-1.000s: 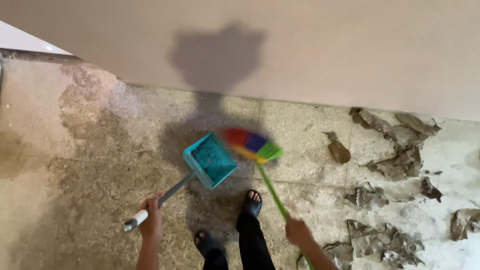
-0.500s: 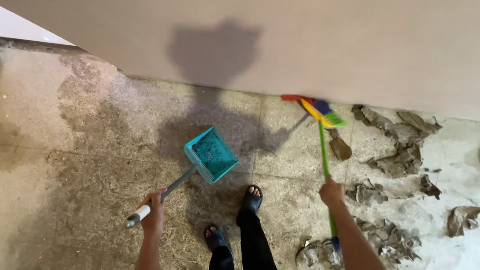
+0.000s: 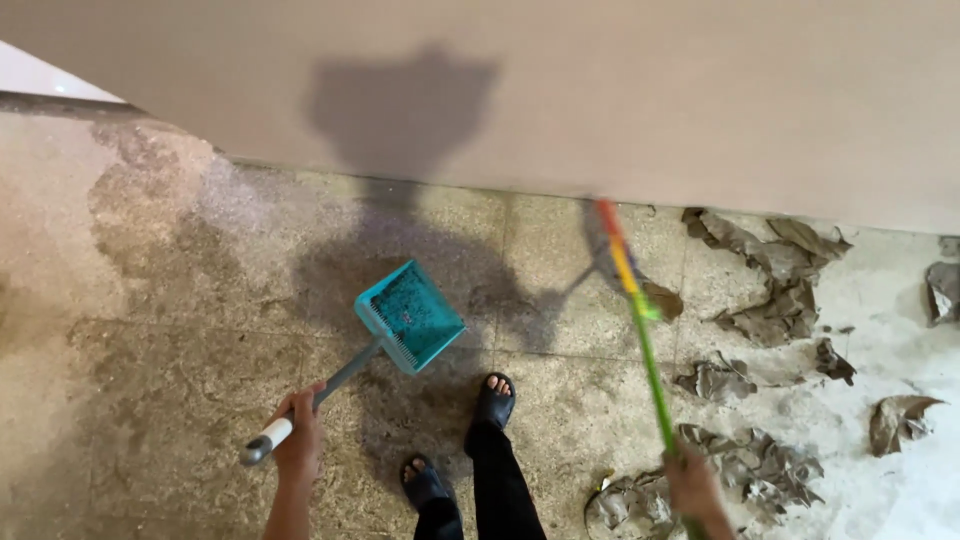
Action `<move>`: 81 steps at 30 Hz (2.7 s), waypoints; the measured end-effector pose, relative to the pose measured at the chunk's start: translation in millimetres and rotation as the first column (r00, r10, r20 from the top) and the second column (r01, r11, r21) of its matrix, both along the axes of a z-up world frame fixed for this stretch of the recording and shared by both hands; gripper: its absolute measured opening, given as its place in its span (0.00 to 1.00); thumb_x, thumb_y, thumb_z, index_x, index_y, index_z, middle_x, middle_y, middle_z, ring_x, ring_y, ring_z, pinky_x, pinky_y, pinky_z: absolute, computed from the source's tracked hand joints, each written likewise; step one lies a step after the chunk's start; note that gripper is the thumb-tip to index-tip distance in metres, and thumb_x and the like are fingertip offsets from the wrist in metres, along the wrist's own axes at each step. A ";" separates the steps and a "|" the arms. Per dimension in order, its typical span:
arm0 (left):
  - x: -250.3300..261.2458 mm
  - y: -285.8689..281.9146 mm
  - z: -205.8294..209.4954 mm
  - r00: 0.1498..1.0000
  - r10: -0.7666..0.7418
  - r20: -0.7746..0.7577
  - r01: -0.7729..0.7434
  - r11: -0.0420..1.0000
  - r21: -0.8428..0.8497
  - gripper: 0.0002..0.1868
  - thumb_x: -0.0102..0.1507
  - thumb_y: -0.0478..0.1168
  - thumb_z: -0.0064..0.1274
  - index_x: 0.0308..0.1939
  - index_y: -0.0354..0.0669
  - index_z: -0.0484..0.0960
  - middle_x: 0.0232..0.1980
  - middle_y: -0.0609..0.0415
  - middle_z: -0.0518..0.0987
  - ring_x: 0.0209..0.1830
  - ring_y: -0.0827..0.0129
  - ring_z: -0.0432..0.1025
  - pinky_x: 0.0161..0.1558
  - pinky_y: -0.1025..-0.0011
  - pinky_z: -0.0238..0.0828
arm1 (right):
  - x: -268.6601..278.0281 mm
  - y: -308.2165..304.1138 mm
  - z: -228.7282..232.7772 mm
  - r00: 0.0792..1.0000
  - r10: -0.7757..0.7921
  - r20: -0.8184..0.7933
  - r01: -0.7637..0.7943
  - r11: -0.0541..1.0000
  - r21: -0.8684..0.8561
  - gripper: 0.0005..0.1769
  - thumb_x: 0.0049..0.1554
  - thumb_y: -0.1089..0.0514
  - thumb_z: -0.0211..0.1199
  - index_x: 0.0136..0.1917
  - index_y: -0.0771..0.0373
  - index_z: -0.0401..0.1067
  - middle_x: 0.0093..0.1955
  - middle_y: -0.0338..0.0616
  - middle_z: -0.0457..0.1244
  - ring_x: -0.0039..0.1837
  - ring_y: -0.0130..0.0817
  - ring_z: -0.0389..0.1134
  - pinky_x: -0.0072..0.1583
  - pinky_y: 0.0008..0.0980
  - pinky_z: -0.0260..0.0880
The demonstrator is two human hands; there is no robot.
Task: Sweeping large pieces of dried debris from a concrete floor into a dustpan and emptying it into a collection bag.
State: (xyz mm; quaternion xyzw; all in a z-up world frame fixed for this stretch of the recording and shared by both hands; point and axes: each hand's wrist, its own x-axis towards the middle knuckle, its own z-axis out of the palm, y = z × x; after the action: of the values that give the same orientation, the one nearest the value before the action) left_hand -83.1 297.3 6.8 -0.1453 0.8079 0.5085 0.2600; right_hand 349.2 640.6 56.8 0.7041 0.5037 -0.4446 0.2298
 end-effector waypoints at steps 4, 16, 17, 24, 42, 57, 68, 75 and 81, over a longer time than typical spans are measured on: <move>-1.5 -0.8 -7.5 0.999 0.036 0.034 -0.035 0.999 -0.010 0.14 0.71 0.39 0.46 0.44 0.34 0.86 0.52 0.49 0.85 0.54 0.67 0.75 0.51 0.65 0.72 | 0.0 83.4 -59.3 0.941 0.176 0.290 -0.218 0.969 0.117 0.16 0.71 0.57 0.46 0.67 0.68 0.63 0.41 0.51 0.65 0.29 0.32 0.63 0.26 0.25 0.67; -3.0 -1.2 -9.0 0.995 0.078 0.058 -0.078 0.997 -0.002 0.12 0.72 0.40 0.45 0.43 0.35 0.81 0.57 0.46 0.83 0.69 0.57 0.73 0.70 0.54 0.67 | -63.9 92.4 -154.0 0.455 0.851 0.260 -0.849 0.503 -0.160 0.12 0.66 0.57 0.52 0.59 0.65 0.69 0.47 0.44 0.68 0.39 0.29 0.71 0.36 0.23 0.76; -0.2 0.3 -5.5 0.990 0.118 0.072 -0.118 0.993 -0.006 0.12 0.72 0.39 0.46 0.42 0.32 0.80 0.55 0.46 0.83 0.67 0.58 0.74 0.70 0.57 0.69 | -63.4 78.2 -122.1 0.810 0.568 0.142 -0.564 0.823 -0.074 0.13 0.64 0.62 0.51 0.61 0.66 0.66 0.49 0.48 0.68 0.40 0.34 0.72 0.35 0.25 0.76; -2.7 5.5 -10.9 0.988 0.146 0.052 -0.147 0.989 0.024 0.11 0.68 0.41 0.51 0.42 0.37 0.85 0.53 0.48 0.84 0.63 0.62 0.75 0.63 0.61 0.72 | -72.0 75.5 -11.4 0.839 0.487 0.244 -0.491 0.870 -0.049 0.30 0.69 0.59 0.44 0.82 0.58 0.47 0.55 0.54 0.72 0.36 0.34 0.76 0.35 0.28 0.85; 3.9 -12.1 -35.6 0.985 -0.027 -0.169 0.033 0.999 0.037 0.11 0.68 0.37 0.51 0.35 0.37 0.86 0.44 0.51 0.87 0.36 0.70 0.76 0.35 0.65 0.72 | -28.1 3.9 -83.3 0.760 0.643 0.098 -0.648 0.760 0.040 0.28 0.70 0.57 0.44 0.82 0.57 0.50 0.32 0.42 0.68 0.24 0.24 0.66 0.24 0.16 0.72; 4.5 -15.8 -42.1 0.998 0.031 -0.046 -0.031 0.999 0.012 0.13 0.69 0.40 0.48 0.41 0.42 0.89 0.31 0.57 0.81 0.20 0.75 0.58 0.29 0.67 0.61 | -10.6 -99.3 -175.2 0.579 0.813 0.056 -0.814 0.580 -0.008 0.36 0.66 0.51 0.49 0.84 0.43 0.44 0.44 0.43 0.65 0.40 0.33 0.70 0.40 0.35 0.76; 9.5 -8.1 -36.6 0.991 0.037 -0.132 -0.029 0.998 0.064 0.11 0.61 0.31 0.45 0.35 0.36 0.85 0.43 0.47 0.88 0.53 0.59 0.82 0.57 0.58 0.79 | -292.4 -61.1 -257.1 0.115 0.993 0.037 -0.924 0.094 0.372 0.40 0.60 0.62 0.49 0.83 0.41 0.45 0.77 0.53 0.54 0.47 0.64 0.73 0.40 0.59 0.75; 8.8 -9.2 -10.6 0.991 0.096 -0.090 -0.088 0.992 0.085 0.13 0.66 0.35 0.46 0.39 0.34 0.87 0.47 0.48 0.87 0.52 0.63 0.79 0.45 0.63 0.76 | -273.3 -29.8 -247.0 0.493 0.864 0.106 -0.859 0.464 0.216 0.22 0.68 0.61 0.41 0.73 0.53 0.63 0.45 0.51 0.69 0.45 0.51 0.74 0.39 0.49 0.78; 5.2 -18.5 -17.1 0.986 -0.005 -0.166 0.009 1.000 0.021 0.13 0.65 0.35 0.47 0.43 0.34 0.87 0.45 0.46 0.87 0.43 0.64 0.80 0.38 0.65 0.77 | -111.1 -21.5 -201.2 0.536 0.816 0.218 -0.838 0.546 0.018 0.35 0.66 0.59 0.43 0.85 0.46 0.43 0.53 0.49 0.64 0.50 0.44 0.72 0.46 0.42 0.76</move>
State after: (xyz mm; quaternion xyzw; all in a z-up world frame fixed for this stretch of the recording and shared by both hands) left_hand -77.9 278.8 -10.3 -0.0968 0.8216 0.5268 0.1954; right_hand 238.1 619.1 -144.4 0.4323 0.7788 -0.1848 0.4153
